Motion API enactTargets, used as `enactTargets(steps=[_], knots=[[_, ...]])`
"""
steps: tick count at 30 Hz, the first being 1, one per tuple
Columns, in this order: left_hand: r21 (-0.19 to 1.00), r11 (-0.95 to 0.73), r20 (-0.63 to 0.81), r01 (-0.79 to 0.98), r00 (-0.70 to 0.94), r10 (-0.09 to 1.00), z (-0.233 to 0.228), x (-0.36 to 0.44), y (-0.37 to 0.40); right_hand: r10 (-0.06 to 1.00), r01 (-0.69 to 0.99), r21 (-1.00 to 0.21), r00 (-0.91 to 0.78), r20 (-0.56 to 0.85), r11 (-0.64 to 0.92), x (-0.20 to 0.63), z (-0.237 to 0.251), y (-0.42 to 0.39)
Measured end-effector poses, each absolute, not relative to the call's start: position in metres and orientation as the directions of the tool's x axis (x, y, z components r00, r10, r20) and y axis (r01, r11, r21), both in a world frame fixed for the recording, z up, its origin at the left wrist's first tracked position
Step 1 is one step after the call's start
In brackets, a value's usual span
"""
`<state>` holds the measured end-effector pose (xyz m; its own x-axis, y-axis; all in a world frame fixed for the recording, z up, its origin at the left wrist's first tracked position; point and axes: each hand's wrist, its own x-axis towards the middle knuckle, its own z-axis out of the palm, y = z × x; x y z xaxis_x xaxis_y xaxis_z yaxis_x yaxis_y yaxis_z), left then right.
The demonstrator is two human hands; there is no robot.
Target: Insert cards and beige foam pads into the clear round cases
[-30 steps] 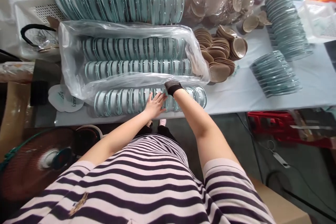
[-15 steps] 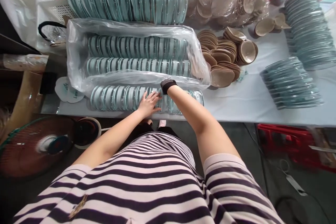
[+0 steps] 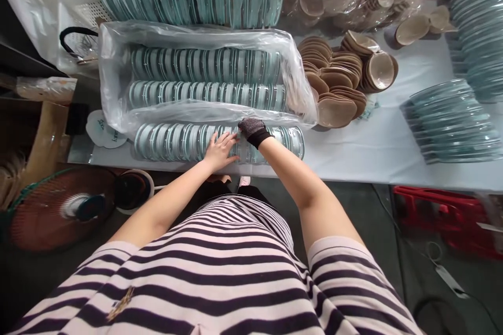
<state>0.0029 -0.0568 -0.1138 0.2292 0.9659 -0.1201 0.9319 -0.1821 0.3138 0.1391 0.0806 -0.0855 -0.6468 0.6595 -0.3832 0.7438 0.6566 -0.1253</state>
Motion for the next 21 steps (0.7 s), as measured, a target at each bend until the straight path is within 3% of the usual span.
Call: enactTargets(steps=[5,16,21], knots=[[0.307,-0.178,-0.129,0.935,0.226,0.965,-0.112,0.003,-0.057,0.595,0.652,-0.170,-0.749,-0.291,0.739,0.168,-0.083,0.041],[0.300,-0.189,-0.139,0.935,0.239,0.961,-0.112,0.003,-0.058,0.484,0.625,-0.259,-0.754,-0.445,0.736,0.203,-0.135,-0.058],[0.304,-0.177,-0.139,0.936,0.227,0.964,-0.108,0.002,-0.060,0.497,0.622,-0.288,-0.768,-0.403,0.728,0.211,-0.126,-0.054]])
